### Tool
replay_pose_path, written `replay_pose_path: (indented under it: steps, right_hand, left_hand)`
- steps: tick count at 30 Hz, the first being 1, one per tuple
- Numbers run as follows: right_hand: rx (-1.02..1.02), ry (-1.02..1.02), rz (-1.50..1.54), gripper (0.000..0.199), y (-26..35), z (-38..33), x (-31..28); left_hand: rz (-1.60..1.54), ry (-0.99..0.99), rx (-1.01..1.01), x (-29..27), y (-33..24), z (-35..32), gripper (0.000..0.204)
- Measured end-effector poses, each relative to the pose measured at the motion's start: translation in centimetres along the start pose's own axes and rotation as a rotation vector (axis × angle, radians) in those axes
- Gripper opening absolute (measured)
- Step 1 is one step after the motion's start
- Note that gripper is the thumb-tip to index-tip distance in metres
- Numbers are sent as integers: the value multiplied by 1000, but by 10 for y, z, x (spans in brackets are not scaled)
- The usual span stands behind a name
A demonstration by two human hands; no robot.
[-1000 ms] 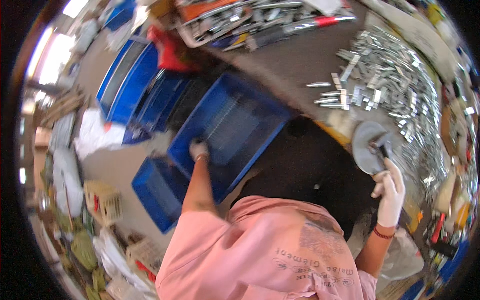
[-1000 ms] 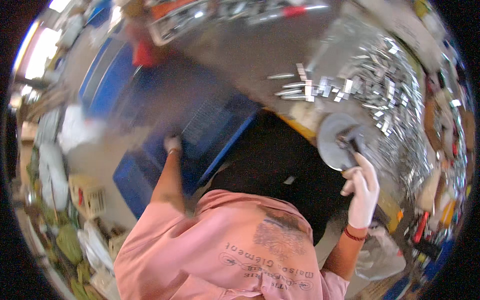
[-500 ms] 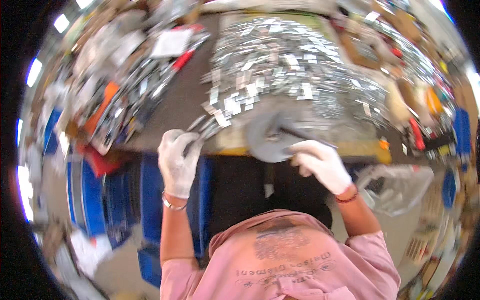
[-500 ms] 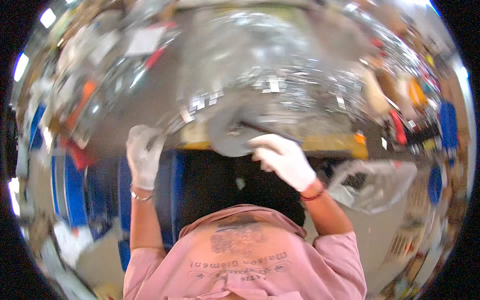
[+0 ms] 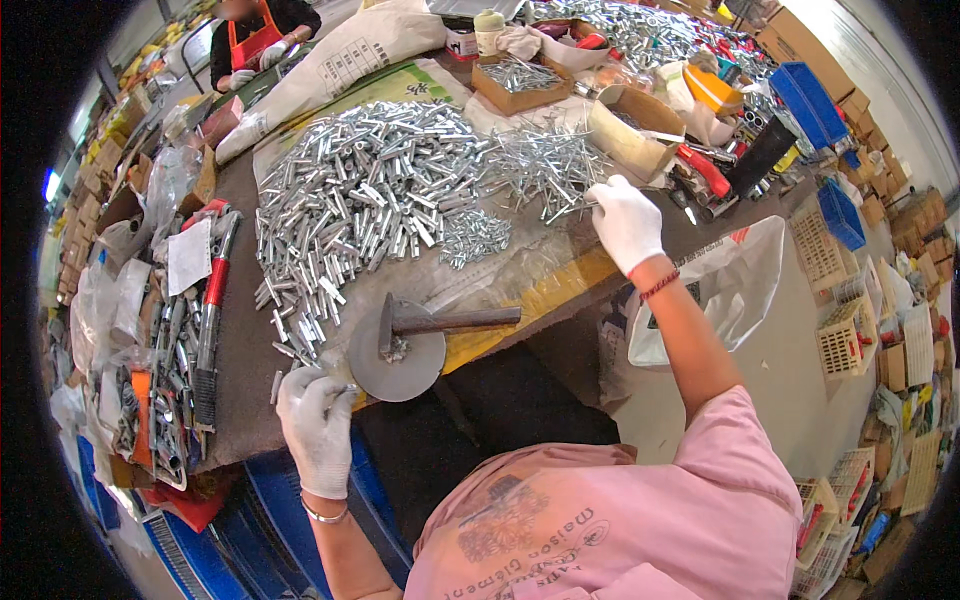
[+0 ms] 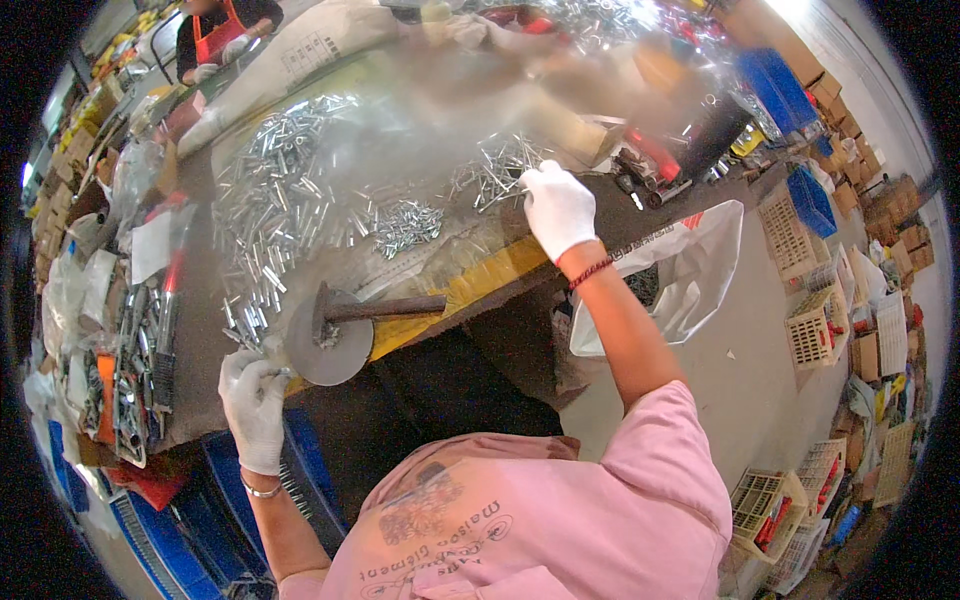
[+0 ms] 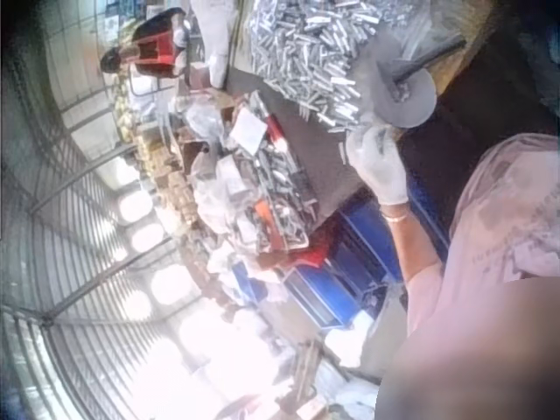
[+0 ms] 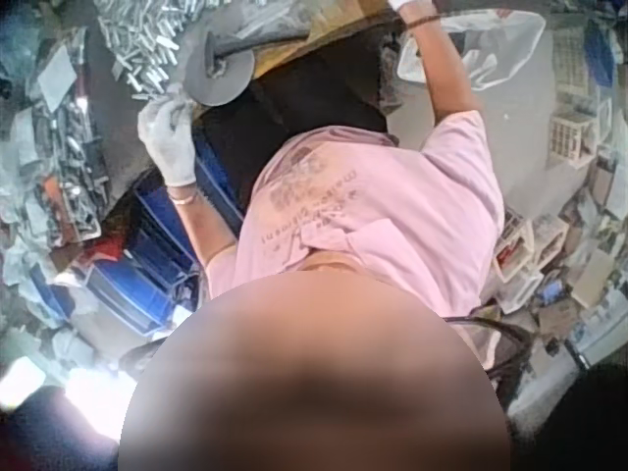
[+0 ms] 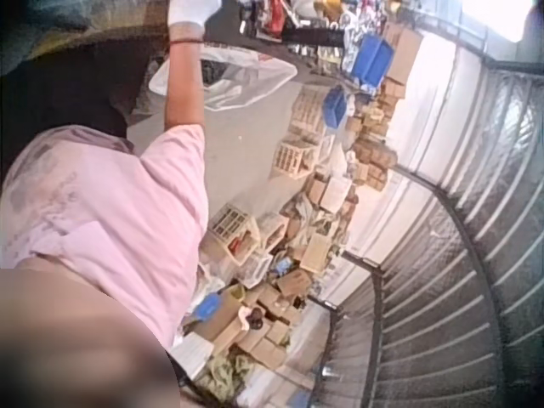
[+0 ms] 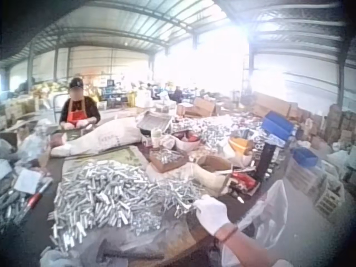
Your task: Assembling small metal hardware components using a hammer and manual dexterity on a workbench.
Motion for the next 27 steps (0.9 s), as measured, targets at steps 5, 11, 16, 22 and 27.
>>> replay_pose_path:
  steps: [5,11,16,22,27]
  right_hand:
    - [-127,175,-59,7,-22,15,17]
    - [-260,212,5,9,10,4,-2]
    - [-302,194,102,14,44,-2,-15]
    - [-96,23,861,4,112,-1,-42]
    - [30,450,1449,7,189,-25,-37]
  left_hand:
    - [-9,57,149,15,-28,-3,14]
    - [-11,109,126,24,-30,-3,10]
    - [-22,106,94,24,-26,-3,17]
    - [-64,126,58,30,-12,-3,11]
    - [-86,136,23,34,-8,-5,9]
Point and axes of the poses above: each hand's wrist, its own z-axis towards the middle knuckle, its own x-axis out of the palm, y = z × x, the point moved 2 cm from there along z, towards the middle knuckle, and after that the axes turned 12 degrees about -x, right-handed, at the moved point
